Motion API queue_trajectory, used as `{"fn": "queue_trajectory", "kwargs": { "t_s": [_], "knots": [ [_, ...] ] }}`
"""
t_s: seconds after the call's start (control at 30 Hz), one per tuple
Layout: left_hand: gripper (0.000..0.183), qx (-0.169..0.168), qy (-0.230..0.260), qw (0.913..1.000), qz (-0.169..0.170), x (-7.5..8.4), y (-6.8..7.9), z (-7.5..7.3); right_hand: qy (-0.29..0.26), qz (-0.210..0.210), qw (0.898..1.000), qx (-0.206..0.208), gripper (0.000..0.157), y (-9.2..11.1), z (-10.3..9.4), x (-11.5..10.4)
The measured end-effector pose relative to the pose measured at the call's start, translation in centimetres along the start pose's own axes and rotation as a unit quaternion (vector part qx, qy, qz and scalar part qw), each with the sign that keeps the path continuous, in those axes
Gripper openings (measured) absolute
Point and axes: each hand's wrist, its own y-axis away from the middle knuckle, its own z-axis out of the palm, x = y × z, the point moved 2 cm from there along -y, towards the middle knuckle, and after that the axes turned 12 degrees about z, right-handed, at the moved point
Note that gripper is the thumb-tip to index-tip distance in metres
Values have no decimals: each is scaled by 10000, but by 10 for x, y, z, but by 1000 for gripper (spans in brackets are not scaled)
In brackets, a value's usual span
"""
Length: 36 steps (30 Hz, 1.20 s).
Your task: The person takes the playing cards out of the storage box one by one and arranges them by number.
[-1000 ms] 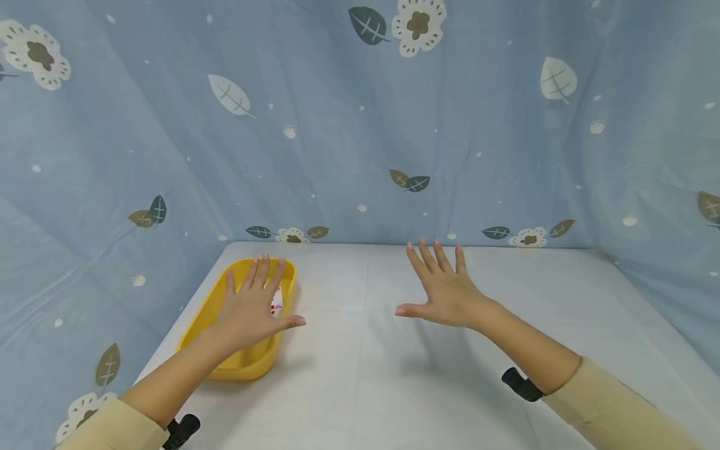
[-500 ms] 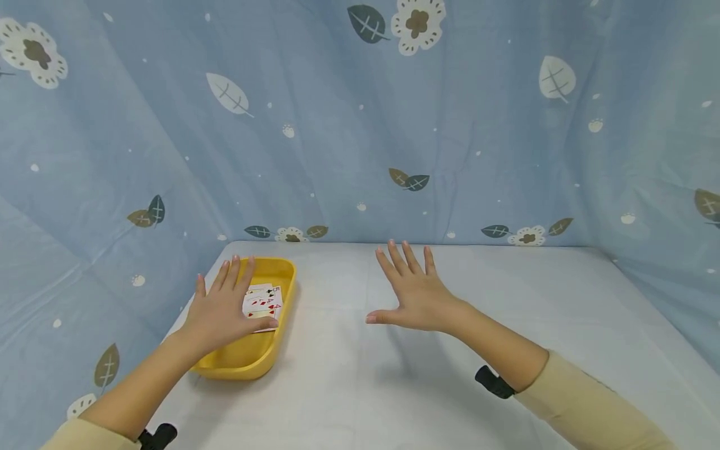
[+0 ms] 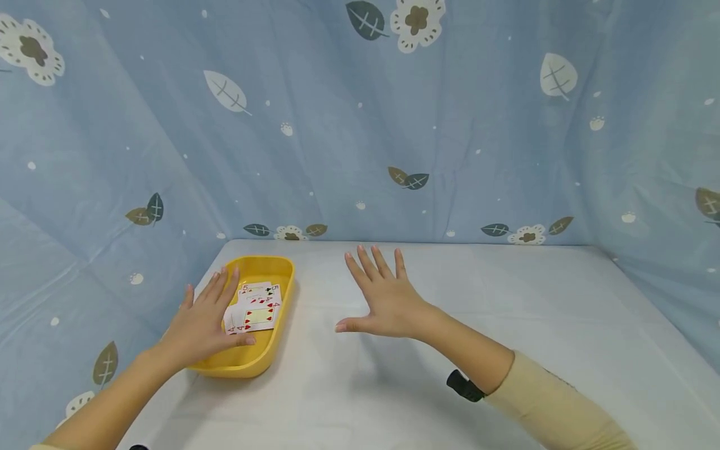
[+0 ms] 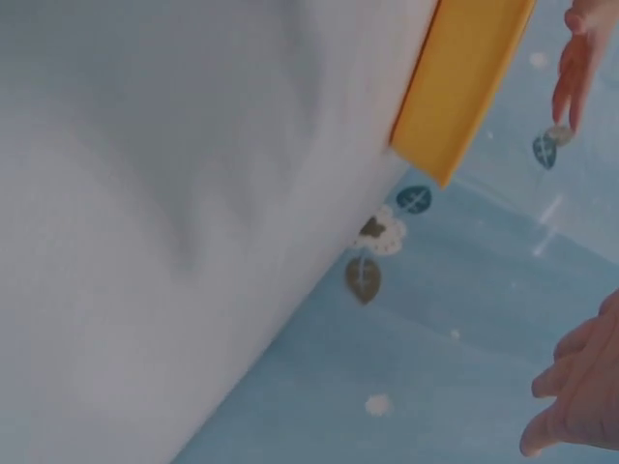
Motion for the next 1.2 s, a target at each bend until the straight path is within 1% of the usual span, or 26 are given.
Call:
{"fn": "queue_trajectory", "kwargs": {
  "t_s": [0.1,0.2,0.33,0.53,0.6,0.7,0.8,0.87,0.97,1.1,1.2],
  "knots": [
    [120,174,119,9995,246,-6,6,3,-13,-84,10000,-4,107,-1,3,-9],
    [120,268,270,9988,299,-12,11,5,-138,-113,9998,-26,107,-3,6,-17],
    [119,348,629,9968,353,-19,18,4,-307,-166,9994,-22,107,-5,10,-25],
    [115,532,1052,9890,889,-37,31,4,-545,-339,9979,42,107,-5,16,-41],
    [115,521,1295,9857,945,-42,34,6,-632,-335,9974,1,107,-5,19,-46],
    [114,415,1759,9795,887,-48,37,8,-748,-310,9967,-82,107,-7,25,-52],
    [114,275,2148,9738,691,-52,41,8,-813,-290,9962,-132,109,-8,30,-58],
    [113,197,2292,9717,538,-54,42,8,-907,-287,9954,-144,110,-9,33,-62],
    [114,135,2387,9704,344,-56,44,8,-1121,-248,9931,-234,110,-10,37,-67],
    [115,125,2383,9708,236,-60,46,7,-1454,-169,9884,-400,110,-10,43,-73],
    [114,74,2350,9719,153,-63,47,7,-1580,-126,9865,-420,111,-12,47,-77]
  ]
}}
